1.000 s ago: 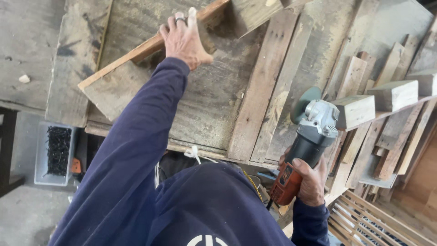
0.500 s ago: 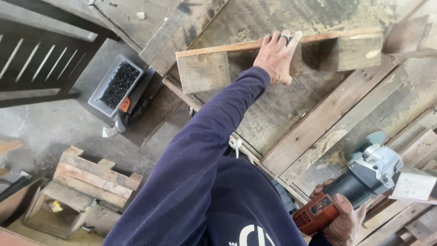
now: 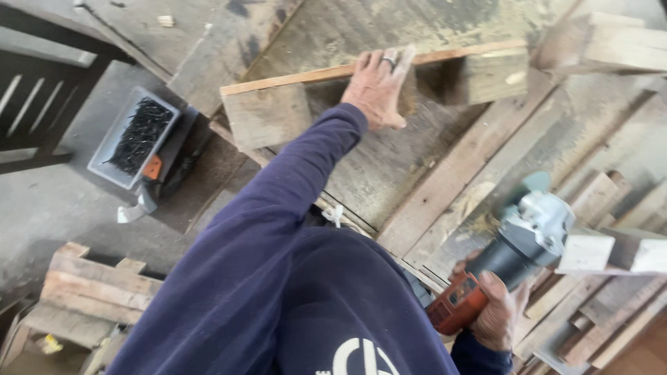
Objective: The person uses an angle grinder with a sanding disc to smooth the surfaces of several small wooden blocks arranged on a workbench. They move the tool across each block, then reposition the blocks and continue sanding different areas.
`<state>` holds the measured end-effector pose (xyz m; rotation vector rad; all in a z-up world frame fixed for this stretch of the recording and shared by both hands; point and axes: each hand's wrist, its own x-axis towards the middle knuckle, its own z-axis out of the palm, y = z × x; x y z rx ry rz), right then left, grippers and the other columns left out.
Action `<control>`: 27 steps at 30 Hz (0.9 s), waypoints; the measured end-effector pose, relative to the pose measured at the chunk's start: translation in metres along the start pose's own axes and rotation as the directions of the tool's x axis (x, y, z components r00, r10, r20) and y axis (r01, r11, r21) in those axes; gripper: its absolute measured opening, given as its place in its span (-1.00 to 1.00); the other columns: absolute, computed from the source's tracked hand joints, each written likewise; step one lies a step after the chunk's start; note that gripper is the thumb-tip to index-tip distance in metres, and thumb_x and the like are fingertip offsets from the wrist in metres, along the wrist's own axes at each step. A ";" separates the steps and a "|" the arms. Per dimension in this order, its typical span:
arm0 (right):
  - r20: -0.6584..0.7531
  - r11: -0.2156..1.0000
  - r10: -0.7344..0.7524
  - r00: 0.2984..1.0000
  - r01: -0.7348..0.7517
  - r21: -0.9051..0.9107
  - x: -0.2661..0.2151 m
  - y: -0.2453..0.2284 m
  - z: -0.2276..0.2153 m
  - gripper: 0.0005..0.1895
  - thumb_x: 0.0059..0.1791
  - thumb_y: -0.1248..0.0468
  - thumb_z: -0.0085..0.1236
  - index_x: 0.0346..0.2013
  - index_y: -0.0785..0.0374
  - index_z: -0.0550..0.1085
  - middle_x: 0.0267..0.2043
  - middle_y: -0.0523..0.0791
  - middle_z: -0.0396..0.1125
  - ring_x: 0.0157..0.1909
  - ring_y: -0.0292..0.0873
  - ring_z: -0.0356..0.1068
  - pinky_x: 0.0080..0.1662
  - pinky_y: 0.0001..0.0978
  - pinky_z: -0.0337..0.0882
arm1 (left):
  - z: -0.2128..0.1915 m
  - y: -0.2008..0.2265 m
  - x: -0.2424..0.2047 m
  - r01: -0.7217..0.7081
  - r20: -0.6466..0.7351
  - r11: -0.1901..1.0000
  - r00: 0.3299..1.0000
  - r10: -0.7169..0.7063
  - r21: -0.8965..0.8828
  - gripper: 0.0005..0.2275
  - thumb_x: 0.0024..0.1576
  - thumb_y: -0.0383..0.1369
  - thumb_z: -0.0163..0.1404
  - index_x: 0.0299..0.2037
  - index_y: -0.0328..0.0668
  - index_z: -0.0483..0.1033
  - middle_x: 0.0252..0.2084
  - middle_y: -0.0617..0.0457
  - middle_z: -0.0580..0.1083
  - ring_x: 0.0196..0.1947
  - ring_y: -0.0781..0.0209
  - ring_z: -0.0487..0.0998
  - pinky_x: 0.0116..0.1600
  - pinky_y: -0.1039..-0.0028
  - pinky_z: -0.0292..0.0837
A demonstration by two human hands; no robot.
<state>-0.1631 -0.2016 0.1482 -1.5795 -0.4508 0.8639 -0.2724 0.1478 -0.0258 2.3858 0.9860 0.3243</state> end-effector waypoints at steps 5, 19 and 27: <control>0.047 0.995 0.028 0.999 -0.023 -0.099 0.013 0.000 -0.004 -0.32 -0.18 0.27 0.23 0.17 0.46 0.25 -0.22 0.07 0.40 -0.33 -0.02 0.49 -0.28 -0.16 0.59 | -0.026 0.006 -0.040 -0.007 -0.341 1.000 0.940 0.002 -0.013 0.08 -0.19 0.03 0.43 0.43 -0.33 -0.01 0.43 -0.38 0.11 0.48 -0.31 0.05 0.47 -0.19 -0.22; 0.306 0.986 0.160 0.938 -0.136 -0.098 0.035 0.028 0.014 -0.16 -0.25 0.20 0.40 0.22 0.48 0.25 -0.18 -0.03 0.37 -0.28 -0.15 0.50 -0.20 -0.30 0.56 | -0.021 0.066 -0.131 0.361 -0.135 0.919 0.914 -0.383 -0.162 -0.17 -0.05 -0.14 0.34 0.39 -0.23 0.17 0.38 -0.33 0.19 0.41 -0.25 0.13 0.46 -0.03 -0.01; 0.121 0.985 0.168 0.978 -0.163 -0.050 0.020 0.034 -0.040 -0.21 -0.28 0.17 0.38 0.12 0.41 0.24 -0.28 0.01 0.37 -0.45 -0.12 0.50 -0.43 -0.28 0.59 | -0.005 0.096 0.047 0.248 0.141 0.958 0.953 -0.268 0.141 0.22 -0.22 0.14 0.35 0.52 -0.19 -0.26 0.54 -0.36 -0.18 0.54 -0.33 -0.31 0.46 -0.32 -0.41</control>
